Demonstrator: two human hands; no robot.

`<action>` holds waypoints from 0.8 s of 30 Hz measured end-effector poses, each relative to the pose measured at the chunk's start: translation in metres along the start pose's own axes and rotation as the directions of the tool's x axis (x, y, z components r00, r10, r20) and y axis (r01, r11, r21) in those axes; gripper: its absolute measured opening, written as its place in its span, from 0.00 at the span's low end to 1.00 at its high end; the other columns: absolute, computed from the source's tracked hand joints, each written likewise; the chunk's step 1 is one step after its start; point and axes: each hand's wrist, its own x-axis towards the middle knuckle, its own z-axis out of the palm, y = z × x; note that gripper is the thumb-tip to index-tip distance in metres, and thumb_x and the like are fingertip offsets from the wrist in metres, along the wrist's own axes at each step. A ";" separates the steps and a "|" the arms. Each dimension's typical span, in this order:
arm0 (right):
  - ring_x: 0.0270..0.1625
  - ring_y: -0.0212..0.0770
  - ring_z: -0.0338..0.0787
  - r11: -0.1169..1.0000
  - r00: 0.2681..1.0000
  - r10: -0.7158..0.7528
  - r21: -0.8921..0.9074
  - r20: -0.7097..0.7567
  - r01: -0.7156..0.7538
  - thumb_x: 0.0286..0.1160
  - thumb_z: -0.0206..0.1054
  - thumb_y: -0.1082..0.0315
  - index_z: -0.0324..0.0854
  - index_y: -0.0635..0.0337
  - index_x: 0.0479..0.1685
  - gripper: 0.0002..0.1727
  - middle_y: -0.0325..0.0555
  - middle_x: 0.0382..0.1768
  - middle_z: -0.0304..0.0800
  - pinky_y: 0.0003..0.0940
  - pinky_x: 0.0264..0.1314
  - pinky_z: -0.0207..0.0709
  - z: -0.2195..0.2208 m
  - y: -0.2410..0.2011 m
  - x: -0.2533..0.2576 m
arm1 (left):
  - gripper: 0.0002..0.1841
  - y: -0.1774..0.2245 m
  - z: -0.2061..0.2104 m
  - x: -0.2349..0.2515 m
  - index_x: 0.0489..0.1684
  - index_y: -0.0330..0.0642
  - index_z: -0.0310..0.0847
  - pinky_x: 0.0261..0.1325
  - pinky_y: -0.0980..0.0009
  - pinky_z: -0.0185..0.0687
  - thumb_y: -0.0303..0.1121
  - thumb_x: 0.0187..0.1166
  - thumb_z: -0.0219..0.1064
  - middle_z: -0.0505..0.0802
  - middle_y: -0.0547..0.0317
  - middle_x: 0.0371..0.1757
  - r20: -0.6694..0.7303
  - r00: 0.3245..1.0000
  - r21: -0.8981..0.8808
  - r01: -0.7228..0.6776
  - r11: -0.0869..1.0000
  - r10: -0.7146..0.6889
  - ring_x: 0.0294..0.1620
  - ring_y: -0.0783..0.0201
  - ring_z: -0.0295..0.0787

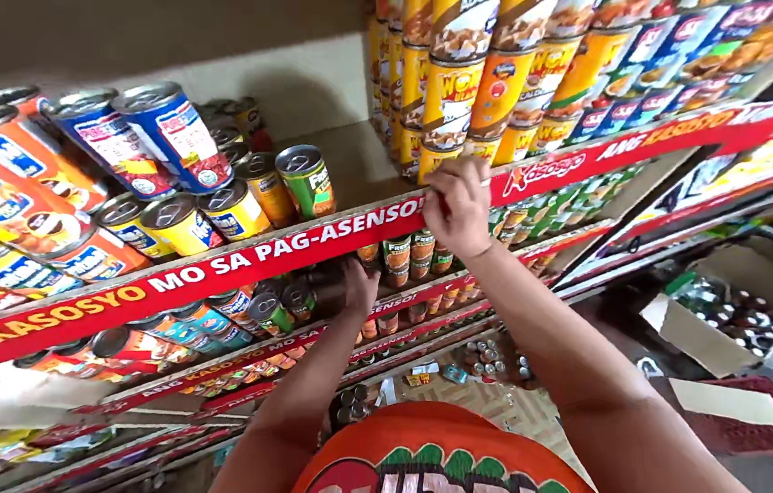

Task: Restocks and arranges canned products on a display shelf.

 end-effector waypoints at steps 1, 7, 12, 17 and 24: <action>0.58 0.57 0.87 1.000 1.000 -0.018 -0.018 0.010 0.018 0.82 0.58 0.67 0.90 0.61 0.45 0.13 0.56 0.45 0.92 0.47 0.67 0.75 0.004 0.000 -0.004 | 0.39 0.001 0.002 0.001 0.85 0.27 0.57 0.82 0.45 0.67 0.33 0.77 0.72 0.61 0.27 0.87 -0.007 1.000 0.017 0.008 1.000 -0.007 0.85 0.35 0.65; 0.52 0.53 0.85 0.975 0.986 -0.151 -0.172 -0.065 0.138 0.86 0.54 0.64 0.86 0.56 0.43 0.14 0.52 0.45 0.90 0.43 0.62 0.72 0.019 0.005 -0.018 | 0.35 0.011 -0.001 -0.002 0.83 0.28 0.59 0.74 0.41 0.75 0.29 0.78 0.71 0.79 0.28 0.75 -0.018 0.999 0.067 0.048 0.997 -0.047 0.74 0.35 0.80; 0.53 0.53 0.86 0.973 0.989 -0.137 -0.193 -0.057 0.124 0.84 0.56 0.65 0.86 0.56 0.41 0.12 0.52 0.45 0.91 0.44 0.62 0.72 0.019 0.002 -0.016 | 0.33 0.003 0.003 0.010 0.77 0.22 0.65 0.79 0.47 0.73 0.25 0.72 0.74 0.80 0.25 0.73 -0.087 0.996 0.086 -0.029 0.996 0.037 0.75 0.37 0.80; 0.53 0.53 0.85 0.972 0.987 -0.142 -0.197 -0.074 0.125 0.84 0.56 0.65 0.85 0.56 0.41 0.11 0.52 0.45 0.91 0.43 0.61 0.72 0.020 0.002 -0.015 | 0.37 0.007 -0.001 0.017 0.80 0.24 0.64 0.81 0.48 0.70 0.27 0.70 0.76 0.78 0.29 0.76 -0.064 0.998 0.185 0.026 0.982 -0.014 0.78 0.39 0.77; 0.52 0.53 0.85 0.975 0.989 -0.129 -0.195 -0.075 0.112 0.85 0.53 0.63 0.85 0.55 0.41 0.14 0.51 0.45 0.91 0.43 0.60 0.71 0.021 0.003 -0.016 | 0.43 0.016 0.001 0.017 0.85 0.29 0.56 0.81 0.49 0.71 0.24 0.68 0.76 0.83 0.34 0.74 -0.030 0.998 0.088 0.062 0.994 -0.060 0.76 0.43 0.80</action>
